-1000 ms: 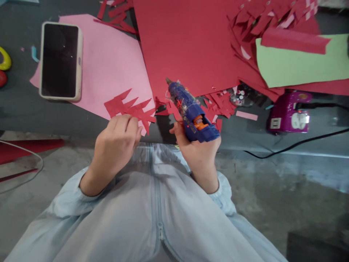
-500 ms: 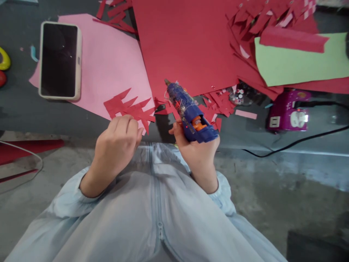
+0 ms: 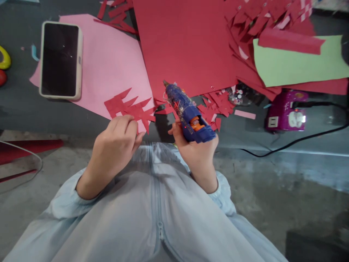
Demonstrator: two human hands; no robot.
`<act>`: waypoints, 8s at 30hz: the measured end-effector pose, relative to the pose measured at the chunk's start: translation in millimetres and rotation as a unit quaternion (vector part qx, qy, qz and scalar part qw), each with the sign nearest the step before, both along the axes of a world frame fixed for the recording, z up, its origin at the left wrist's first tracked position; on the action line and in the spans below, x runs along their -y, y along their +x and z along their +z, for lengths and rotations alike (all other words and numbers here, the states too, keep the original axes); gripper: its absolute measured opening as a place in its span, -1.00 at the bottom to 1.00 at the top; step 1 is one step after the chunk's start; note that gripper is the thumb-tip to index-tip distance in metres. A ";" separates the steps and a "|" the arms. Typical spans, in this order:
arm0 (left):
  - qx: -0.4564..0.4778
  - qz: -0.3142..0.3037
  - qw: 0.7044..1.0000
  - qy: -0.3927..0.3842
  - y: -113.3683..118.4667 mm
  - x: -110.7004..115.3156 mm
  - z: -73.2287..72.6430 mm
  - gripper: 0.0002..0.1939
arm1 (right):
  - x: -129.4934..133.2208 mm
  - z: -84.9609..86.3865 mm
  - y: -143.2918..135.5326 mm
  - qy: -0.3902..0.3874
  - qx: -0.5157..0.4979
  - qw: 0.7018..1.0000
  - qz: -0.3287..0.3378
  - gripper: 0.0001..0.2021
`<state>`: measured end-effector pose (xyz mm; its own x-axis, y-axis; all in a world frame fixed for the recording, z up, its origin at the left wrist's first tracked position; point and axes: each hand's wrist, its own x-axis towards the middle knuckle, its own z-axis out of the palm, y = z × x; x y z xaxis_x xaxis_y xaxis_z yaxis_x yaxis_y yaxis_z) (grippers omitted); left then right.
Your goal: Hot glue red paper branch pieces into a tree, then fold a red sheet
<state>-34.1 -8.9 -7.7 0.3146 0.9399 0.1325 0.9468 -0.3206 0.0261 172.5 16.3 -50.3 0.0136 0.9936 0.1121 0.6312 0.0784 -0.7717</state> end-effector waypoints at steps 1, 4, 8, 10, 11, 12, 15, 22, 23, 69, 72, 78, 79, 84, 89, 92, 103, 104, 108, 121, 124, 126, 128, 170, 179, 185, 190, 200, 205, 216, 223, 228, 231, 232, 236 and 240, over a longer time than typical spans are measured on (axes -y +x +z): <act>-0.008 0.002 1.000 0.002 0.5 0.0 -1.0 -0.66 | 0.1 -0.5 -0.3 0.003 0.001 1.000 0.002 -0.76; -0.033 0.006 0.999 0.006 2.9 0.1 -3.6 -0.57 | 0.1 -1.4 -1.0 0.013 0.000 1.000 0.006 -0.76; -0.027 0.002 1.000 0.001 3.8 0.1 -2.9 -0.64 | -0.5 -0.2 -1.6 0.019 0.004 1.000 0.009 -0.77; -0.018 -0.005 1.000 -0.003 2.4 0.3 -1.3 -0.67 | -0.6 0.5 -1.8 0.018 0.007 1.000 0.010 -0.77; -0.013 -0.011 1.000 -0.005 1.4 0.5 -0.4 -0.68 | -0.5 0.5 -1.8 0.017 0.007 1.000 0.009 -0.77; -0.009 -0.016 1.000 -0.007 0.4 0.7 0.4 -0.69 | -0.4 0.1 -1.9 0.015 0.006 1.000 0.009 -0.77; -0.004 -0.022 1.000 -0.014 -1.7 0.9 2.1 -0.75 | 0.3 -2.2 -1.7 0.009 -0.006 1.000 0.006 -0.76; -0.022 -0.011 1.000 -0.014 0.5 -0.5 -4.0 -0.57 | 1.5 -5.1 -0.8 0.010 -0.010 1.000 0.005 -0.75; -0.021 -0.010 1.000 -0.014 0.7 -0.6 -4.7 -0.57 | 1.7 -5.0 -0.8 0.009 -0.009 1.000 0.005 -0.74; 0.172 -0.091 0.977 -0.092 -32.0 3.7 -4.8 -0.66 | 6.7 -4.9 -2.1 -0.007 -0.019 1.000 0.000 -0.74; 0.181 -0.104 0.975 -0.073 -33.3 3.7 -5.3 -0.70 | 7.0 -5.1 -2.2 -0.004 -0.021 1.000 -0.002 -0.74; 0.204 -0.129 0.962 -0.126 -43.2 2.9 -1.0 -0.67 | 6.8 -2.5 -1.8 0.001 -0.016 1.000 0.002 -0.74; 0.214 -0.122 0.962 -0.115 -43.9 2.1 0.0 -0.68 | 6.7 -1.7 -1.8 0.002 -0.015 1.000 0.002 -0.75; 0.193 0.007 0.981 -0.027 -44.5 -10.0 3.3 -0.79 | 6.0 2.1 -1.8 0.002 -0.018 1.000 0.005 -0.75; 0.104 0.088 0.990 -0.037 -42.3 -30.1 -0.3 -0.51 | 5.3 3.8 -2.0 0.008 -0.010 1.000 0.003 -0.75; 0.081 0.083 0.992 -0.050 -40.7 -39.0 -5.1 -0.42 | 4.9 2.7 -0.3 0.015 -0.011 1.000 0.004 -0.74; 0.091 0.011 0.992 -0.087 -57.0 -51.7 14.4 -0.74 | 0.8 6.7 10.4 -0.007 -0.046 0.998 -0.034 -0.80; 0.101 0.008 0.992 -0.077 -57.4 -50.5 20.3 -0.76 | 0.5 6.1 11.9 -0.011 -0.049 0.998 -0.038 -0.79; 0.156 0.031 0.987 0.025 -56.4 -41.4 43.3 -0.83 | -1.0 2.8 18.0 -0.004 -0.042 0.998 -0.042 -0.79; 0.033 -0.190 0.981 -0.034 -72.0 -31.4 21.7 -0.74 | -1.0 10.2 18.2 0.001 -0.040 0.999 -0.036 -0.81; 0.025 -0.163 0.985 -0.042 -81.0 -26.3 18.5 -0.74 | -1.0 6.5 16.9 0.000 -0.038 0.999 -0.039 -0.79; 0.011 -0.150 0.988 -0.036 -85.7 -23.6 18.5 -0.74 | -1.1 7.1 14.5 -0.009 -0.043 0.998 -0.036 -0.80; 0.002 -0.148 0.989 -0.025 -89.5 -21.2 19.1 -0.76 | -1.2 10.5 11.7 -0.018 -0.052 0.998 -0.031 -0.82; 0.039 0.016 0.999 -0.024 79.8 -81.6 -9.9 -0.52 | -4.4 17.1 43.4 -0.004 -0.032 0.992 -0.125 -0.77; 0.124 0.057 0.987 -0.080 72.0 -91.3 -3.2 -0.78 | -5.9 17.4 43.7 0.010 -0.048 0.989 -0.140 -0.78; 0.448 0.102 0.875 -0.152 56.3 -89.8 -3.2 -0.87 | -7.0 23.2 36.4 -0.006 -0.145 0.974 -0.176 -0.81; 0.562 0.066 0.801 -0.198 47.1 -77.2 -0.7 -0.77 | -13.0 31.4 27.4 -0.020 -0.226 0.958 -0.177 -0.77; 0.632 0.075 0.723 -0.271 36.8 -43.6 8.6 -0.76 | -20.1 39.3 7.1 -0.056 -0.231 0.960 -0.148 -0.70; 0.630 0.057 0.720 -0.286 34.6 -23.0 1.2 -0.73 | -16.5 39.2 0.9 -0.069 -0.251 0.958 -0.121 -0.74; 0.514 0.036 0.818 -0.257 14.0 1.0 0.3 -0.64 | -7.3 33.2 6.4 -0.081 -0.188 0.978 -0.039 -0.76; 0.372 -0.137 0.898 -0.193 -12.3 14.1 3.2 -0.67 | -9.7 43.0 11.5 -0.090 -0.185 0.978 -0.019 -0.75; 0.294 -0.166 0.930 -0.142 -23.6 18.7 3.6 -0.65 | -11.1 50.5 15.2 -0.122 -0.119 0.985 0.003 -0.70; 0.275 -0.172 0.940 -0.104 -26.4 16.4 0.6 -0.67 | -11.3 53.2 12.8 -0.149 -0.045 0.987 0.045 -0.63; 0.268 -0.172 0.944 -0.090 -27.2 15.2 -1.0 -0.68 | -11.5 54.2 11.2 -0.156 -0.019 0.986 0.060 -0.61; 0.249 -0.169 0.953 -0.038 -30.0 10.5 -8.4 -0.75 | -14.1 59.4 4.7 -0.190 0.059 0.975 0.101 -0.54; 0.244 -0.163 0.956 -0.015 -31.3 7.8 -13.3 -0.76 | -19.0 63.8 0.1 -0.232 0.102 0.958 0.136 -0.48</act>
